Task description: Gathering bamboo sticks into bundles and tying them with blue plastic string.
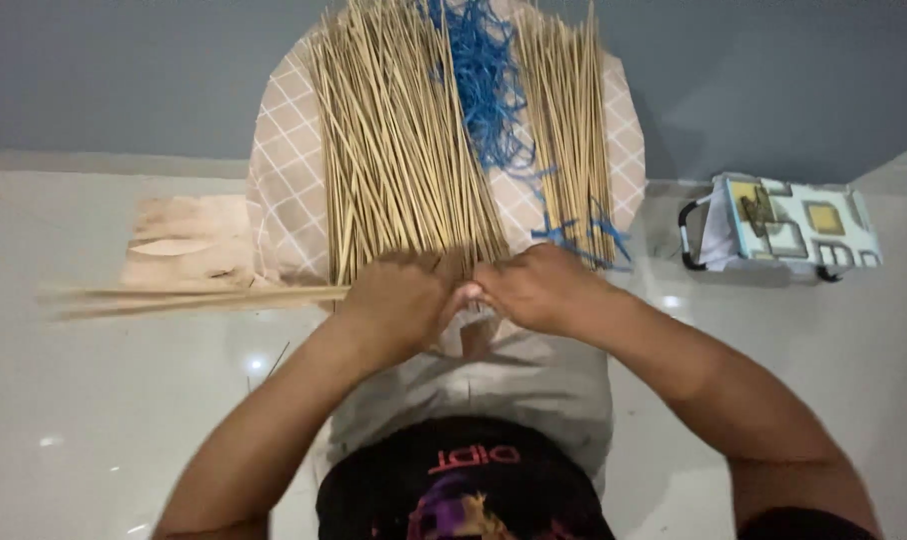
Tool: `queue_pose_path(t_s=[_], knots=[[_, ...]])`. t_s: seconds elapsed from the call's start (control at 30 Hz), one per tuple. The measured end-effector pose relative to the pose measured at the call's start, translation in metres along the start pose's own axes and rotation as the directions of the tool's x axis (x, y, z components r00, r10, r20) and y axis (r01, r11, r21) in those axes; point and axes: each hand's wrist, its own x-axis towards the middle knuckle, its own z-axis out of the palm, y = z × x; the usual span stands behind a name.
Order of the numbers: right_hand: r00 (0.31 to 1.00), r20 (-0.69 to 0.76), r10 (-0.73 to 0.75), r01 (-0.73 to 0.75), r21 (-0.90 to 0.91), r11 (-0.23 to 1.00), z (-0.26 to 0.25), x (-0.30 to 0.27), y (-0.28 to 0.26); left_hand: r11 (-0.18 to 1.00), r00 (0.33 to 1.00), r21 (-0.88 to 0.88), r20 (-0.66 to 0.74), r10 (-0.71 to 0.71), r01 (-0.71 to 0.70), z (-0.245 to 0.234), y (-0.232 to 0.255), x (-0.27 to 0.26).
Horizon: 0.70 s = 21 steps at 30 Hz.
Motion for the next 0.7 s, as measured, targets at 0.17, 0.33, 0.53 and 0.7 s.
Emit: queue_pose_path(t_s=[0.17, 0.33, 0.53, 0.7], knots=[[0.983, 0.166, -0.083, 0.084, 0.001, 0.996, -0.022, 0.044, 0.046, 0.968, 0.981, -0.187, -0.123, 0.147, -0.169, 0.02, -0.057, 0.022], [0.691, 0.607, 0.393, -0.63, 0.238, 0.739, -0.048, 0.115, 0.118, 0.979, 0.981, -0.179, -0.144, -0.129, 0.102, 0.004, -0.101, 0.029], [0.886, -0.135, 0.445, -0.436, 0.087, 0.896, 0.069, 0.138, 0.227, 0.942, 0.942, -0.211, -0.159, -0.295, 0.259, 0.013, -0.125, 0.037], [0.77, 0.076, 0.633, -0.636, 0.168, 0.753, 0.102, 0.151, 0.226, 0.924, 0.943, -0.284, -0.136, -0.303, 0.256, 0.012, -0.128, 0.037]])
